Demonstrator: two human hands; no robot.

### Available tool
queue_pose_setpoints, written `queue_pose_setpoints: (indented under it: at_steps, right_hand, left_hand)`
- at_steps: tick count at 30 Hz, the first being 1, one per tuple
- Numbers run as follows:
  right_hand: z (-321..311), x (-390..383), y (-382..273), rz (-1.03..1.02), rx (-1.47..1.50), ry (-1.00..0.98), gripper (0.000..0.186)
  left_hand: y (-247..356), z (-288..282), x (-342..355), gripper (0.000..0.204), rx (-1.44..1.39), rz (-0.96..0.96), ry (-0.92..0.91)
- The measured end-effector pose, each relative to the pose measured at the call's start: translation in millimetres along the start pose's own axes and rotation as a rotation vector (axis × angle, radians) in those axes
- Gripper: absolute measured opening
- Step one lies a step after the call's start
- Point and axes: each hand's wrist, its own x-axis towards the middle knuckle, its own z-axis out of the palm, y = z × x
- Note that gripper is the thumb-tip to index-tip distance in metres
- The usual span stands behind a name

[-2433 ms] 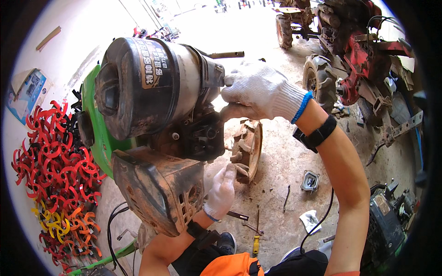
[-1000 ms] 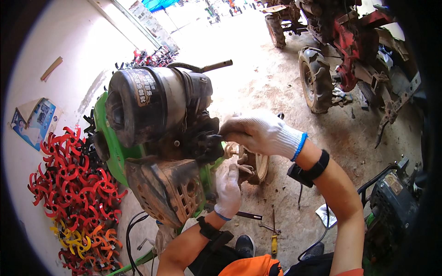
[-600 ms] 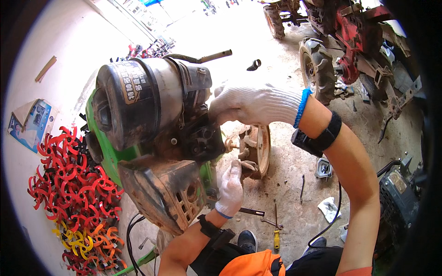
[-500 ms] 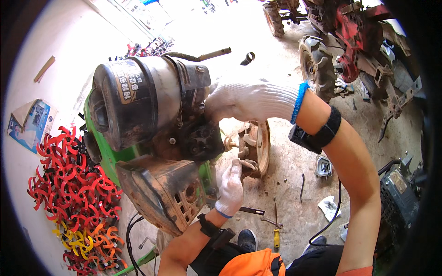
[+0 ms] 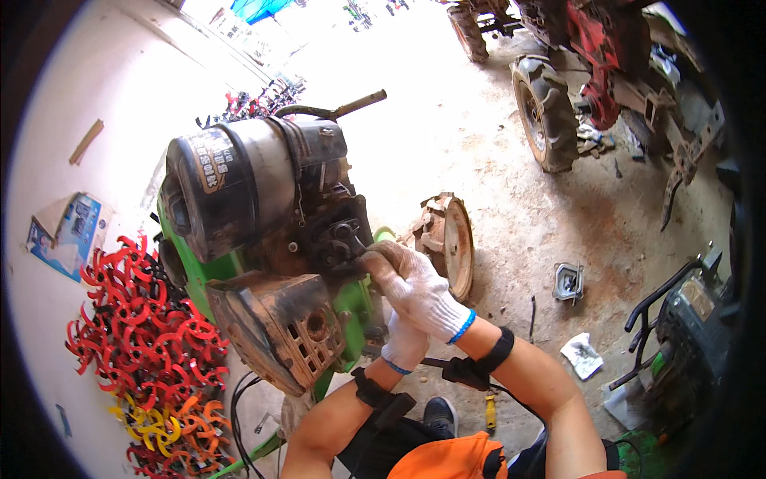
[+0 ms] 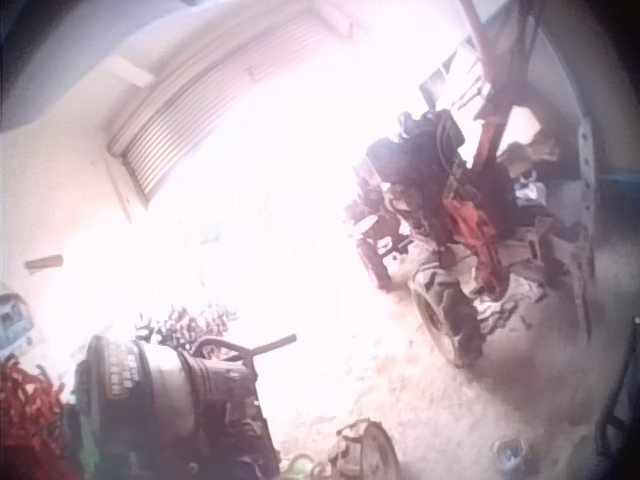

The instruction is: The person uses a wrench to tighten bolts on a small engine mounted on a green frame. They repeatedly adjust the wrench and reposition their hands to secure the fasteners on the engine block.

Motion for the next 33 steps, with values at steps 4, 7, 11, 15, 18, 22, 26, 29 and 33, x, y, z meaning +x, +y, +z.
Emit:
queue_pose_setpoints:
  at_steps: [4,7,11,15,18,22,26,29,33]
  right_hand:
    - [-2.2,0.9,3.1,0.051,0.032,0.015,0.038]
    - [-4.9,1.1,0.0,0.000,0.030,0.020,0.042]
    - [-7.0,-5.1,9.6,-0.347,-0.312,-0.214,0.031]
    - [-22.2,7.0,19.5,-0.467,-0.143,-0.122,0.023]
    - [-42.9,21.3,2.9,-0.424,-0.145,-0.130,0.026]
    - [-73.9,37.0,-42.8,-0.289,-0.434,-0.288,0.028]
    - [-76.3,57.9,-73.4,-0.191,-0.639,-0.417,0.035]
    - [-74.4,73.8,-88.1,-0.105,-0.671,-0.523,0.033]
    - [-70.6,91.9,-110.3,-0.116,-0.908,-0.568,0.031]
  left_hand:
    - [16.2,-14.6,-12.5,0.047,1.846,0.570,-0.110]
    - [20.6,-29.5,-7.5,0.051,2.193,0.640,-0.032]
    - [12.7,-29.0,4.2,0.039,1.500,0.684,-0.009]
    - [24.6,12.7,-21.0,0.031,1.883,0.712,0.120]
    - [29.7,59.9,-21.3,0.037,0.973,0.365,0.094]
    - [37.7,89.3,-24.2,0.048,0.656,0.243,-0.028]
    - [37.6,90.3,-23.3,0.053,0.692,0.236,-0.023]
    - [36.5,89.1,-21.8,0.056,0.694,0.231,0.014]
    - [36.4,90.1,-20.4,0.055,0.685,0.235,-0.014]
